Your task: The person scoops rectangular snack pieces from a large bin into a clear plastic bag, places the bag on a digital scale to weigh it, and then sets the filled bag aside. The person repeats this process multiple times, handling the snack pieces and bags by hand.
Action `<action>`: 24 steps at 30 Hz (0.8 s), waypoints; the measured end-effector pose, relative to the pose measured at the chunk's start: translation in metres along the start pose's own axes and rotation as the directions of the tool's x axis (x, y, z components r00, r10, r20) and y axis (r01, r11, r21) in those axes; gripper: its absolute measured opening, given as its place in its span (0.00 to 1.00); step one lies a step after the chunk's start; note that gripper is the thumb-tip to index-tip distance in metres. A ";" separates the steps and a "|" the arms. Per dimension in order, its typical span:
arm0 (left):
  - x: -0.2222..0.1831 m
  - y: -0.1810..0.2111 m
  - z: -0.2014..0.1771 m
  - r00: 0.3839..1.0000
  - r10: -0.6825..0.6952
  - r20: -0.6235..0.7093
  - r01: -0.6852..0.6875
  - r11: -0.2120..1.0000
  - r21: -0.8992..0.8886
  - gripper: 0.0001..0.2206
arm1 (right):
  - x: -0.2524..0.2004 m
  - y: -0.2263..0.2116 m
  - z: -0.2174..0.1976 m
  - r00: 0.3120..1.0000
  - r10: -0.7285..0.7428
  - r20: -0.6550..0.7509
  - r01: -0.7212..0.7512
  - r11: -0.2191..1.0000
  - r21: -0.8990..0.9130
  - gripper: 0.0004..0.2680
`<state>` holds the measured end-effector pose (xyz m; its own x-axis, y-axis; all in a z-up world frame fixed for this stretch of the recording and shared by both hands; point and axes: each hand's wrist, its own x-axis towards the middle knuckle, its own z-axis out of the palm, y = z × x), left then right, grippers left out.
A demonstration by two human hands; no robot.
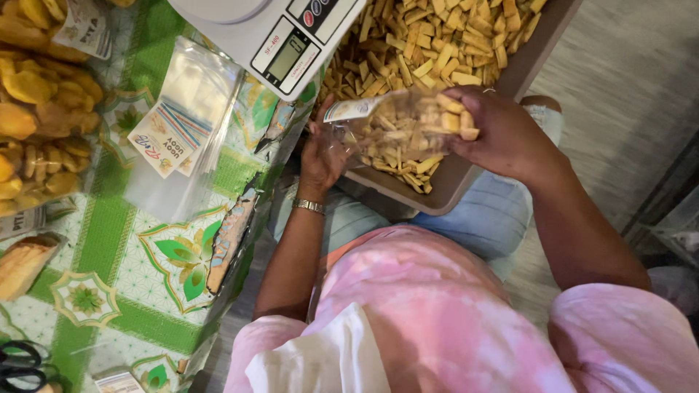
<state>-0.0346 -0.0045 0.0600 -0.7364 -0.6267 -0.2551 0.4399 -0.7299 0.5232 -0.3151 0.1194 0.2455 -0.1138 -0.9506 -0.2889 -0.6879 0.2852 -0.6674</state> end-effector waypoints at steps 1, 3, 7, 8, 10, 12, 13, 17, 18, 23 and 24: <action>0.001 0.003 0.003 1.000 -0.002 0.017 0.002 1.000 0.003 0.42 | 0.002 0.000 0.000 0.999 -0.030 -0.030 0.031 0.999 0.027 0.23; -0.002 0.009 0.008 0.999 -0.033 0.041 0.033 0.999 0.011 0.42 | 0.002 0.003 0.003 0.993 0.012 0.121 -0.018 0.999 0.044 0.23; -0.002 0.012 0.015 0.998 -0.043 0.034 0.042 0.998 0.037 0.42 | 0.000 0.021 0.016 0.999 -0.036 0.037 0.002 0.745 0.667 0.16; -0.004 0.012 0.016 1.000 -0.027 0.009 0.027 0.999 0.034 0.43 | 0.001 0.024 0.020 0.995 0.068 0.071 -0.098 0.708 0.699 0.18; -0.002 0.011 0.020 0.999 0.004 -0.035 -0.002 0.999 0.033 0.44 | 0.004 0.030 0.028 0.952 0.267 0.147 -0.284 0.600 0.748 0.20; 0.000 0.008 0.026 0.999 0.020 0.030 -0.024 0.989 0.147 0.45 | 0.007 0.031 0.039 0.886 0.287 0.364 -0.463 0.512 0.724 0.22; 0.000 0.005 0.030 0.998 0.024 0.063 -0.036 0.979 0.202 0.45 | 0.009 0.030 0.045 0.835 0.291 0.466 -0.550 0.465 0.694 0.22; -0.004 -0.005 0.042 0.994 -0.046 0.102 0.008 0.940 0.341 0.46 | 0.019 0.011 0.073 0.913 0.187 0.361 -0.311 0.893 0.325 0.23; -0.006 -0.005 0.043 0.994 -0.070 0.086 0.033 0.925 0.378 0.46 | 0.022 0.005 0.080 0.960 -0.002 0.278 -0.058 0.977 0.206 0.22; -0.006 0.003 0.040 0.998 -0.060 0.037 0.046 0.955 0.295 0.43 | 0.025 -0.009 0.078 0.943 0.011 0.333 -0.033 0.998 0.059 0.29; -0.008 0.006 0.037 0.999 -0.037 0.017 0.031 0.962 0.272 0.42 | 0.024 -0.008 0.074 0.941 -0.001 0.340 0.016 0.999 -0.042 0.29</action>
<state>-0.0450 0.0063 0.0952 -0.7606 -0.5948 -0.2602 0.2606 -0.6468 0.7167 -0.2598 0.1035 0.1934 0.1370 -0.8527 -0.5042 -0.7190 0.2645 -0.6427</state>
